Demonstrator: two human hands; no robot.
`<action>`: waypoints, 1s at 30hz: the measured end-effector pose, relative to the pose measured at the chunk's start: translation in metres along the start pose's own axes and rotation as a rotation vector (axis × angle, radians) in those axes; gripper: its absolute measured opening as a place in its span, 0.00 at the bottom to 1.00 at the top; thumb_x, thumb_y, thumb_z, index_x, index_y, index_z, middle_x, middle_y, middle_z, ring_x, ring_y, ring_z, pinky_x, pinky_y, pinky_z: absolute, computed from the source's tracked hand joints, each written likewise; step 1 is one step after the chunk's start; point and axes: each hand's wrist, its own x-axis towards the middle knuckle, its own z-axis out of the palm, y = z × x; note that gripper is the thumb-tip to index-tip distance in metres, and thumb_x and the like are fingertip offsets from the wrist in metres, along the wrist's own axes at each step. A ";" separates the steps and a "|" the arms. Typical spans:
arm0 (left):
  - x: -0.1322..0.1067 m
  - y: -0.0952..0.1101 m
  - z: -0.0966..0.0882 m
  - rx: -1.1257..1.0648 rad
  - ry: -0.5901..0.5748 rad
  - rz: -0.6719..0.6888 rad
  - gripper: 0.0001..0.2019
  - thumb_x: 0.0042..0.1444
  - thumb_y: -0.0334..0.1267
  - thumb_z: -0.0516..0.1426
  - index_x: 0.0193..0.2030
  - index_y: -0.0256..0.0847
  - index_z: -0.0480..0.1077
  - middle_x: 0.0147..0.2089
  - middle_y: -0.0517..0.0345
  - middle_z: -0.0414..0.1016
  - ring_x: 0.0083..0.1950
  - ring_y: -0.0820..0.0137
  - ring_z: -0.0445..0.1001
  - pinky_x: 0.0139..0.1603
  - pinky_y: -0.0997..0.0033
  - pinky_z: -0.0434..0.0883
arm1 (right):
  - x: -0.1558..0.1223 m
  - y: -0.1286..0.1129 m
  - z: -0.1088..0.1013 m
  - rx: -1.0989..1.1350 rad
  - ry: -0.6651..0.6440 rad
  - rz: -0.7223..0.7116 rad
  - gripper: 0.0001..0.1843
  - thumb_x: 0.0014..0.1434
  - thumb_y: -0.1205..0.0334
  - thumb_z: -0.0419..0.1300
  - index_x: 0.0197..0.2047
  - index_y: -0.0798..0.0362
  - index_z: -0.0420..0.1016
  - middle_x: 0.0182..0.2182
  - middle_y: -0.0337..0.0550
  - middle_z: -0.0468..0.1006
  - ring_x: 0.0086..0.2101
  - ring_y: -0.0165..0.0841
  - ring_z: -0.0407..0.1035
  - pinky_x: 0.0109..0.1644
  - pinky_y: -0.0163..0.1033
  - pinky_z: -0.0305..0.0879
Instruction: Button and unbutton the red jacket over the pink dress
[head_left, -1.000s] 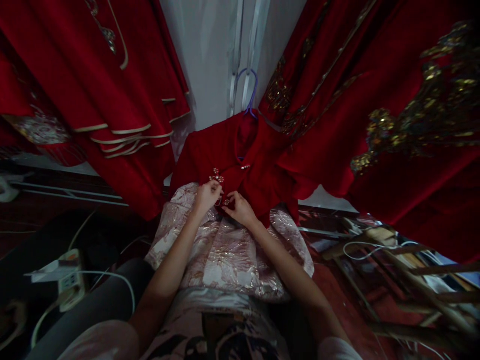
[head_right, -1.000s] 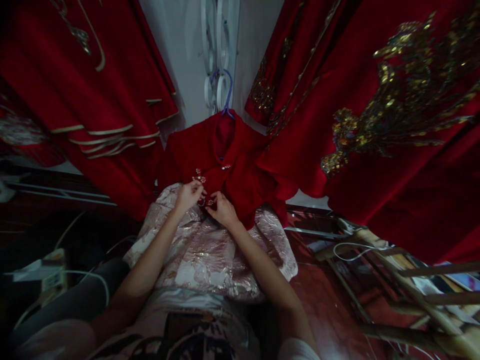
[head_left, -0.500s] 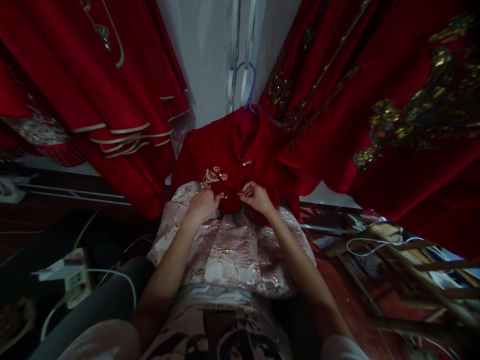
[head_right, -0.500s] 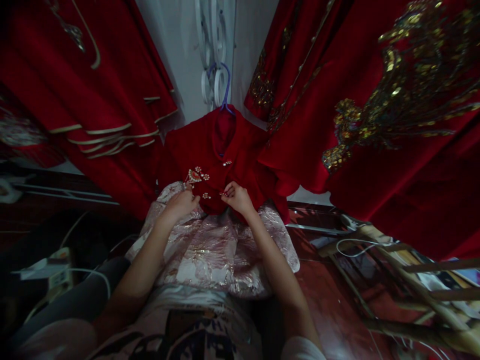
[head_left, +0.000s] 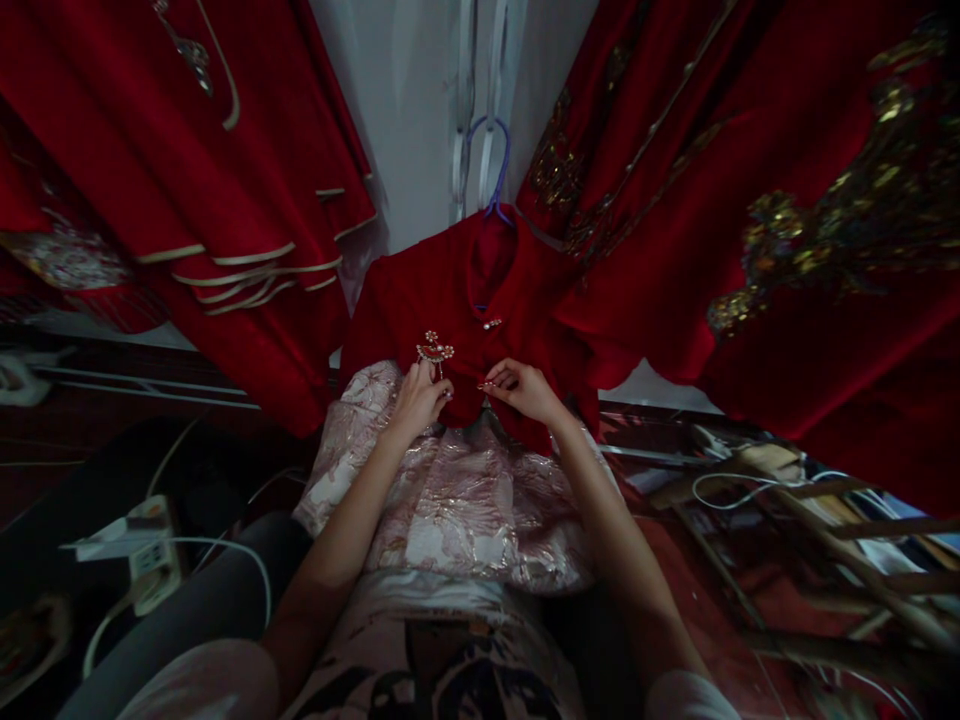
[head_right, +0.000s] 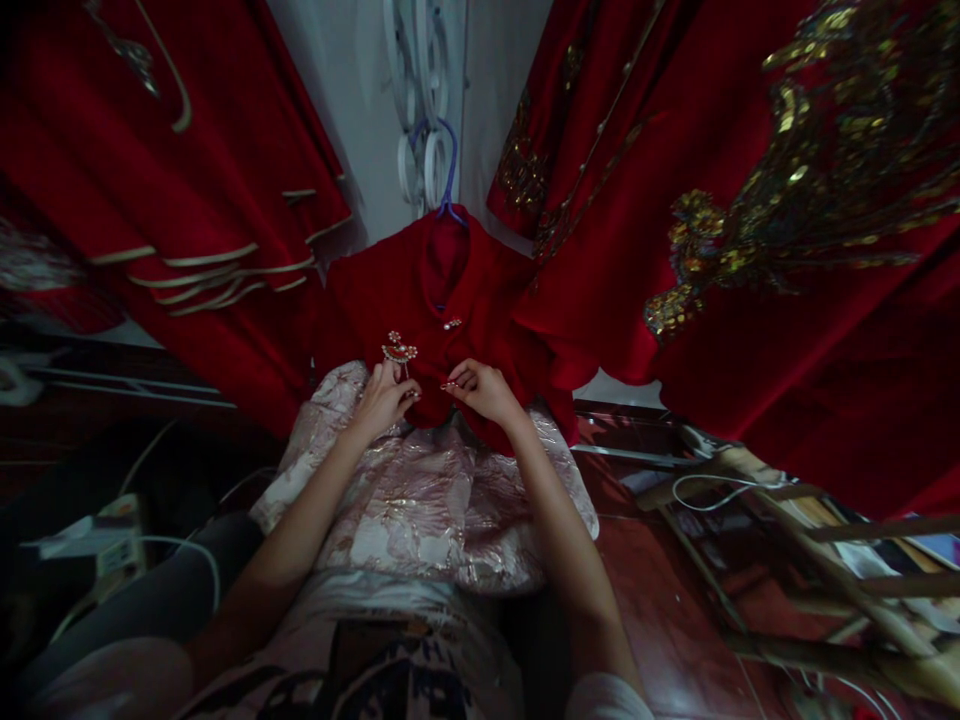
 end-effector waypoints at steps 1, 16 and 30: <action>0.000 -0.001 0.001 -0.011 0.012 -0.001 0.06 0.57 0.38 0.57 0.39 0.44 0.76 0.44 0.49 0.63 0.48 0.59 0.63 0.50 0.59 0.66 | 0.000 0.000 0.002 0.008 -0.013 -0.005 0.11 0.52 0.56 0.65 0.36 0.54 0.74 0.30 0.40 0.79 0.29 0.28 0.72 0.34 0.33 0.69; 0.004 -0.008 0.027 -0.651 0.003 -0.324 0.04 0.48 0.33 0.60 0.32 0.40 0.75 0.30 0.55 0.80 0.32 0.68 0.79 0.37 0.68 0.75 | 0.000 0.003 0.069 -0.044 0.149 0.009 0.06 0.57 0.66 0.60 0.38 0.51 0.77 0.32 0.38 0.81 0.32 0.29 0.75 0.39 0.34 0.71; 0.002 -0.011 0.020 -0.655 -0.050 -0.363 0.07 0.50 0.32 0.60 0.35 0.38 0.79 0.34 0.53 0.81 0.35 0.69 0.78 0.38 0.70 0.74 | -0.004 0.008 0.080 -0.123 0.206 0.001 0.08 0.61 0.65 0.56 0.40 0.52 0.77 0.37 0.42 0.79 0.35 0.30 0.75 0.41 0.34 0.71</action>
